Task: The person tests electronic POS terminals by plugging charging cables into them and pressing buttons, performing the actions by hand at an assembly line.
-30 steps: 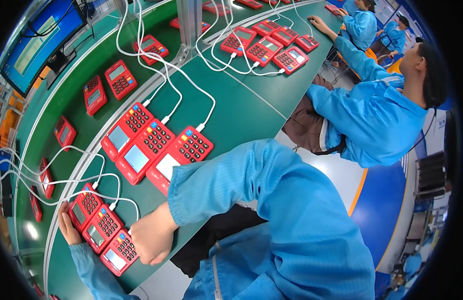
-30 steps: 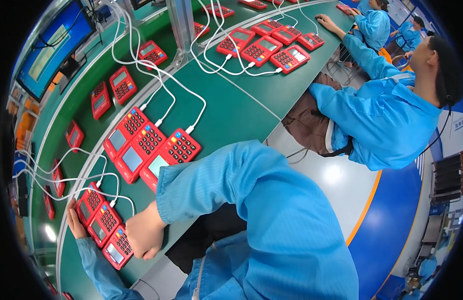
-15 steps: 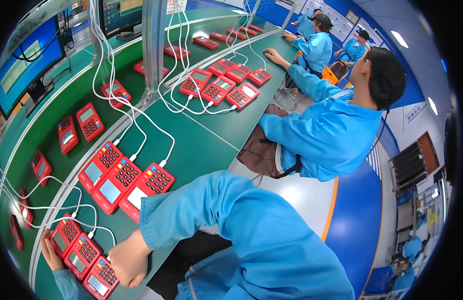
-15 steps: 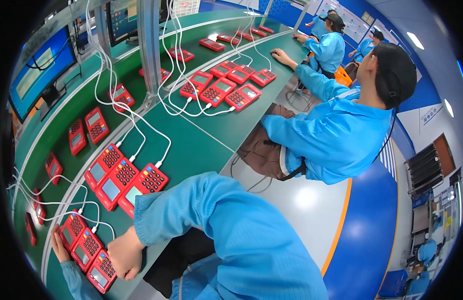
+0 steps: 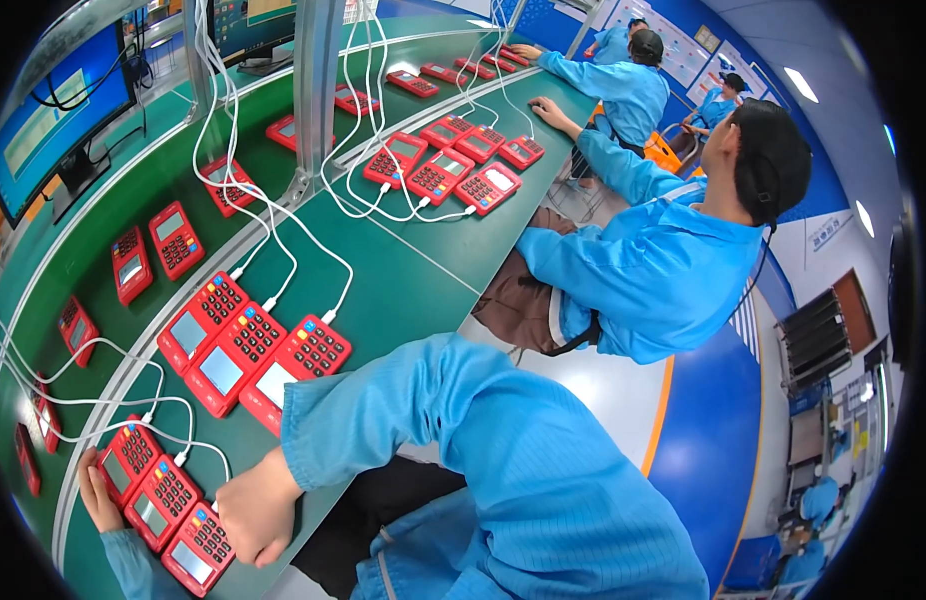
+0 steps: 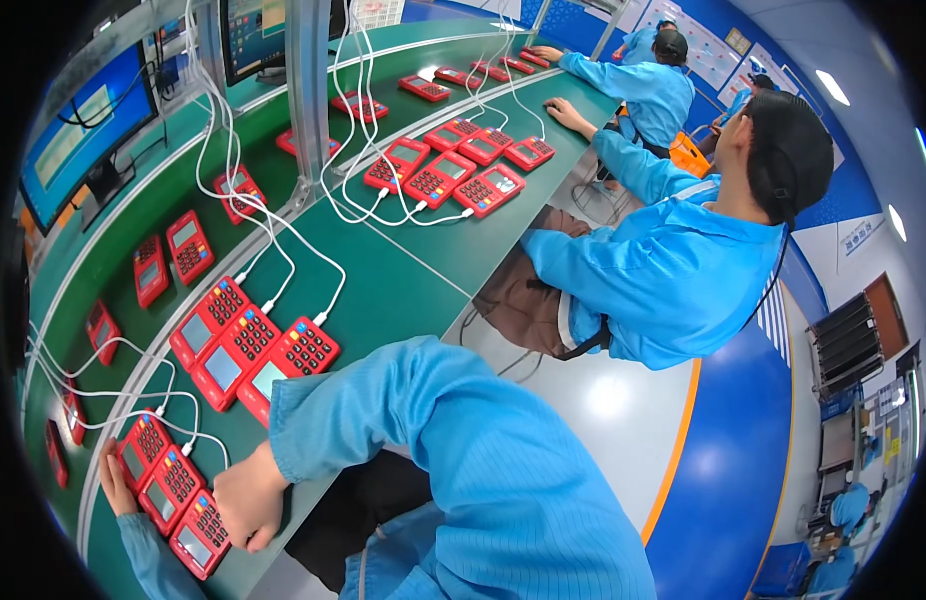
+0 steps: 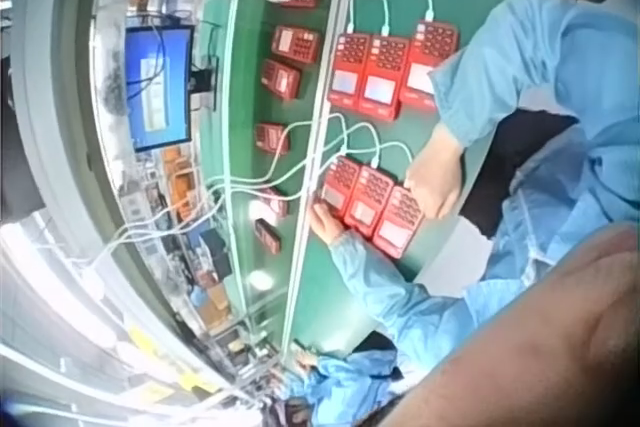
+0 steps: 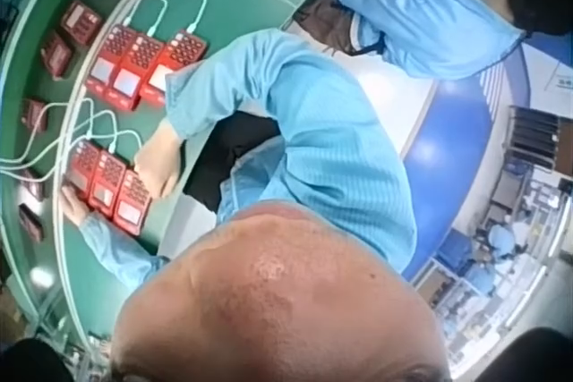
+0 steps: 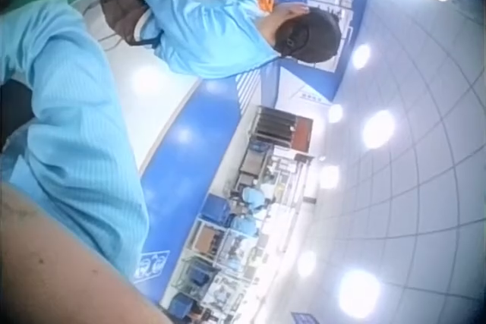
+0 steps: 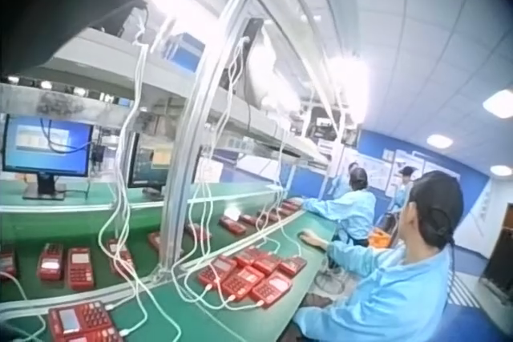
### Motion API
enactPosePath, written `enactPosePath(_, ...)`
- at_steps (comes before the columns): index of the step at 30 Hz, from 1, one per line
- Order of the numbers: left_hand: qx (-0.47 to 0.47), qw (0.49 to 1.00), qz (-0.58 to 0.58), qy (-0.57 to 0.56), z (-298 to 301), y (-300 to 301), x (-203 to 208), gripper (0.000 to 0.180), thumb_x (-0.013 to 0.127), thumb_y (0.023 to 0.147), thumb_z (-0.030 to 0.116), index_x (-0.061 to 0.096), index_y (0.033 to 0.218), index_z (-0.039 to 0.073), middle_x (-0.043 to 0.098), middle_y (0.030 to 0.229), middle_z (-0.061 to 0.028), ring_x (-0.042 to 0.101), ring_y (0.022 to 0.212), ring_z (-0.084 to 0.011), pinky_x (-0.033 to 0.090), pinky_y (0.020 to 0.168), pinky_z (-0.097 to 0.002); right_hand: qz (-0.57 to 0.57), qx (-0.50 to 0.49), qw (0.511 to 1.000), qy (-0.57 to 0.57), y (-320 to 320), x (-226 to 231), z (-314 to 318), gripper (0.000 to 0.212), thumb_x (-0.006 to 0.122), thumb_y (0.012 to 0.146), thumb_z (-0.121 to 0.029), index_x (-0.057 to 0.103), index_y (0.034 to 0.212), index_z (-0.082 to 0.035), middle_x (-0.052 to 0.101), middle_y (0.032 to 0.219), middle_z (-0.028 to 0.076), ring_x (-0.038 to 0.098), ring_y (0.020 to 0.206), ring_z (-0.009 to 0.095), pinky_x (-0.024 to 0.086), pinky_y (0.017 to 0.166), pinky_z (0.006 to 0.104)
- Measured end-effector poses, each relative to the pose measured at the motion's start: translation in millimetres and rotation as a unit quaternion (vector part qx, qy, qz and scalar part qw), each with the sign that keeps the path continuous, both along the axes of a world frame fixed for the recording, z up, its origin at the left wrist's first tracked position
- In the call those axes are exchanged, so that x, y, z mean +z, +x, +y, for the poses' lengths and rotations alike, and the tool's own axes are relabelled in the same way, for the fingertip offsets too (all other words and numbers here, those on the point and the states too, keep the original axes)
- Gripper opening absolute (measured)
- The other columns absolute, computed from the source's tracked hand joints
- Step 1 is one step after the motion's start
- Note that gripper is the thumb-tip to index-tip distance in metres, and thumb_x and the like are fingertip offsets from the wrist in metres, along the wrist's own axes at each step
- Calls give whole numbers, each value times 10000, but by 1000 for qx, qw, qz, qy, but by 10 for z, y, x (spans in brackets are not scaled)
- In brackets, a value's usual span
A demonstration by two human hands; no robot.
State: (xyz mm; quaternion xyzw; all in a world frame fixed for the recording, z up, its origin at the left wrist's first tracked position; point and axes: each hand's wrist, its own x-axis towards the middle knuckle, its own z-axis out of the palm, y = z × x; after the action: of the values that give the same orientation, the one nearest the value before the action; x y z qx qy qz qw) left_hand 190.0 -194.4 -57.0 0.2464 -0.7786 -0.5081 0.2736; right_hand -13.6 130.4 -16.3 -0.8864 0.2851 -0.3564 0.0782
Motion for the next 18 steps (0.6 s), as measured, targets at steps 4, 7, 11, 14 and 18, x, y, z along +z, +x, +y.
enactPosePath(4,22,997,-26,-73,-106,205,32,450,452,1046,324,525,1304,-38,563,1293,-130,512,1209,-200,369,1064,-324,32,16,999,3,35,90,-71,269,630,838,-323,585,648,-138,630,662,19,627,643,257,467,518,425)
enactPosePath(7,38,998,-37,-44,92,71,108,421,501,1022,328,564,1267,-8,603,1207,-96,541,1123,-175,409,993,-305,31,31,999,9,-17,123,-68,236,626,834,-293,576,693,-111,614,669,57,629,653,285,477,534,441)
enactPosePath(11,15,999,-20,-25,328,-149,250,359,494,1014,272,588,1223,-4,645,1134,-103,581,1076,-184,438,967,-311,6,38,999,27,-66,99,-14,212,627,848,-241,545,714,-99,567,656,58,608,652,275,468,539,419)
enactPosePath(14,15,1000,-16,-1,444,-108,339,333,469,1028,242,575,1223,-6,651,1133,-104,588,1070,-169,446,957,-294,-1,49,998,38,-29,120,-18,222,640,850,-214,532,707,-82,563,657,60,601,653,267,463,550,416)
enactPosePath(18,9,1000,5,25,451,-126,350,334,472,1031,239,565,1231,-12,646,1152,-114,594,1062,-170,452,955,-293,-14,45,998,44,-29,124,-6,216,646,843,-213,536,709,-85,565,659,61,604,657,270,467,554,414)
